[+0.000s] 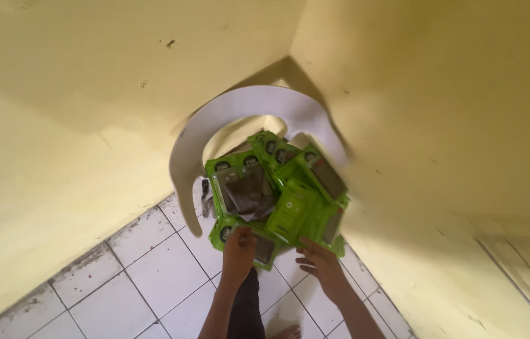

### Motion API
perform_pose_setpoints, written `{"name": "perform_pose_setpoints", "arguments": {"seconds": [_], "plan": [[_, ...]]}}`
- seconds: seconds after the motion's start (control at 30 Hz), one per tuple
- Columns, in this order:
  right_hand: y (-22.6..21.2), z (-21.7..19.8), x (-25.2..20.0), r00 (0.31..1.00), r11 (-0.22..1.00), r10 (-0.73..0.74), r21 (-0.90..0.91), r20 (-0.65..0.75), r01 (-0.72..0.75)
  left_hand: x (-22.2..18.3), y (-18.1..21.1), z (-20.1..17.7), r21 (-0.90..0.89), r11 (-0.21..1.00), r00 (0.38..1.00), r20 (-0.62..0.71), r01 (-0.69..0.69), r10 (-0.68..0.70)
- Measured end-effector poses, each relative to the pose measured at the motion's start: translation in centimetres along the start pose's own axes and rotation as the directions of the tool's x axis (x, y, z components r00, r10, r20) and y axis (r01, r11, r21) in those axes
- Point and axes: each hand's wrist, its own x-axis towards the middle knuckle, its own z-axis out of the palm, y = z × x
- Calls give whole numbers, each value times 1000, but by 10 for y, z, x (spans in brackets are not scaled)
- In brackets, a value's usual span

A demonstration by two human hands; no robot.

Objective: The person repeatedly picks up packaged phone cases from a white plastic chair and hangs them on a wall-mounted wire grid display. The person handles the cases one at a time, moving them from the chair to the display rack.

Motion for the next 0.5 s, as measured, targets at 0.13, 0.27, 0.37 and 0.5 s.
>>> {"name": "perform_pose_setpoints", "arguments": {"seconds": [0.13, 0.27, 0.37, 0.5], "plan": [[11, 26, 70, 994, 993, 104, -61, -12, -105, 54, -22, 9, 184, 982, 994, -87, -41, 58], [26, 38, 99, 979, 976, 199, -83, -49, -202, 94, -30, 18, 591, 795, 990, 60, -136, 125], [33, 41, 116, 962, 962, 269, -44, -39, -271, 121, -37, 26, 709, 689, 989, 109, -151, 105], [41, 45, 106, 963, 964, 267, 8, -35, -267, 113, -39, 28, 612, 790, 997, 75, -19, -34]]}}
